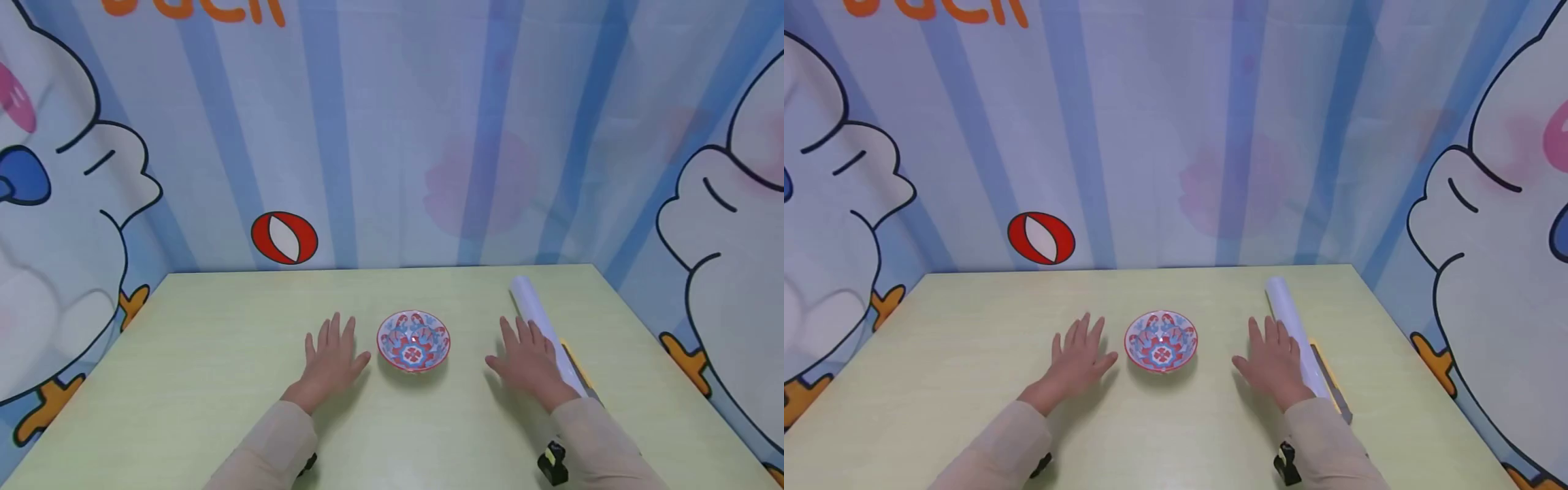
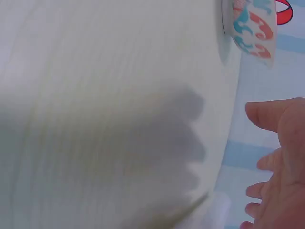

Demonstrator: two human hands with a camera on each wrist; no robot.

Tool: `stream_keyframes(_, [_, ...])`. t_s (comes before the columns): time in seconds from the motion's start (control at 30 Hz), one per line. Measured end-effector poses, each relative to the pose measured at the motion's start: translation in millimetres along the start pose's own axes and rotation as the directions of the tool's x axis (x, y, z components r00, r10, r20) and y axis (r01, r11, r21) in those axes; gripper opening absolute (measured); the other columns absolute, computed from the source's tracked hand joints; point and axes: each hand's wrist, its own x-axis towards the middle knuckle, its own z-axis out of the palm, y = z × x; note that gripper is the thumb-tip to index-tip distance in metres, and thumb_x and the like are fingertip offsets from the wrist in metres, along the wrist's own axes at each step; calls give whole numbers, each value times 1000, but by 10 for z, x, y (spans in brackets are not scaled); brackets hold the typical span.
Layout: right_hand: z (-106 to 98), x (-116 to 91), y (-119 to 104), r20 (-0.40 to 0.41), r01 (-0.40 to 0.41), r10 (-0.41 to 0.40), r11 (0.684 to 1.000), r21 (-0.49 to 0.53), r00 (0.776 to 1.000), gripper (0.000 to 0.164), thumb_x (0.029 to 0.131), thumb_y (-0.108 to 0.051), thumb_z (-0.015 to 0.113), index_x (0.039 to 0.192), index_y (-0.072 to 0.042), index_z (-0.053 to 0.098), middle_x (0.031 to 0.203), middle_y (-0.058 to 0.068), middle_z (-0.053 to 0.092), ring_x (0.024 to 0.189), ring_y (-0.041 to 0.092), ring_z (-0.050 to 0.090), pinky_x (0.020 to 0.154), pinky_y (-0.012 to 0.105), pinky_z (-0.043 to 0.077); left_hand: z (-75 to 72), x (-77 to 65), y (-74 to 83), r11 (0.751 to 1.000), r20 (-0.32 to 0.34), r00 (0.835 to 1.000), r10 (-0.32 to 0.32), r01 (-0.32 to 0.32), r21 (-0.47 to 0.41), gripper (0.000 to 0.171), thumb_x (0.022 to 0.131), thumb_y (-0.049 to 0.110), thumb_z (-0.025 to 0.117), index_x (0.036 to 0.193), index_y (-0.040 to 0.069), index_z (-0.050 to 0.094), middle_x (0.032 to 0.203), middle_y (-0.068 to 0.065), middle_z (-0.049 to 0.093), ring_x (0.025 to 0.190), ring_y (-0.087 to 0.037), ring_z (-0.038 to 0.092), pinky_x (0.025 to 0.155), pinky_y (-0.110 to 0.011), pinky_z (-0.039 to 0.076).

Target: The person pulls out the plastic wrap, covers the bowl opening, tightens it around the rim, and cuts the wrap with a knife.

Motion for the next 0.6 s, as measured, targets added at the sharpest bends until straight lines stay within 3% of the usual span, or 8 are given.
stream_keyframes(0.13, [-147,-56,134,6,-68,68,998,-18,998,79,84,-39,60,139,6,26,140,34,23,124,53,22,97,65,24,-24,-3,-16,1000,-37,999,30,-30,-4,63,90,37,53,140,4,34,146,-20,27,135,-38,22,109,-60,14])
stream_keyframes(0.33, [-328,-139,316,104,-155,152,988,24,983,81,82,-35,65,135,13,26,126,38,30,103,49,36,75,54,42,-59,18,-45,998,-16,999,42,-43,-42,53,90,34,53,134,6,43,140,-17,37,131,-35,29,108,-61,14])
stream_keyframes(0.43, [-352,-162,383,138,-192,185,981,38,973,78,82,-31,65,133,14,27,119,37,33,94,43,39,66,47,44,-66,30,-68,997,5,999,48,-48,-53,52,90,34,52,133,6,45,140,-16,39,131,-35,30,107,-61,16])
stream_keyframes(0.6, [-384,-155,443,137,-172,168,985,16,976,68,83,-20,60,134,8,27,110,36,43,83,39,49,59,43,44,-88,16,-113,997,13,998,55,-54,-51,51,90,34,53,132,6,46,139,-16,41,131,-34,32,107,-60,18])
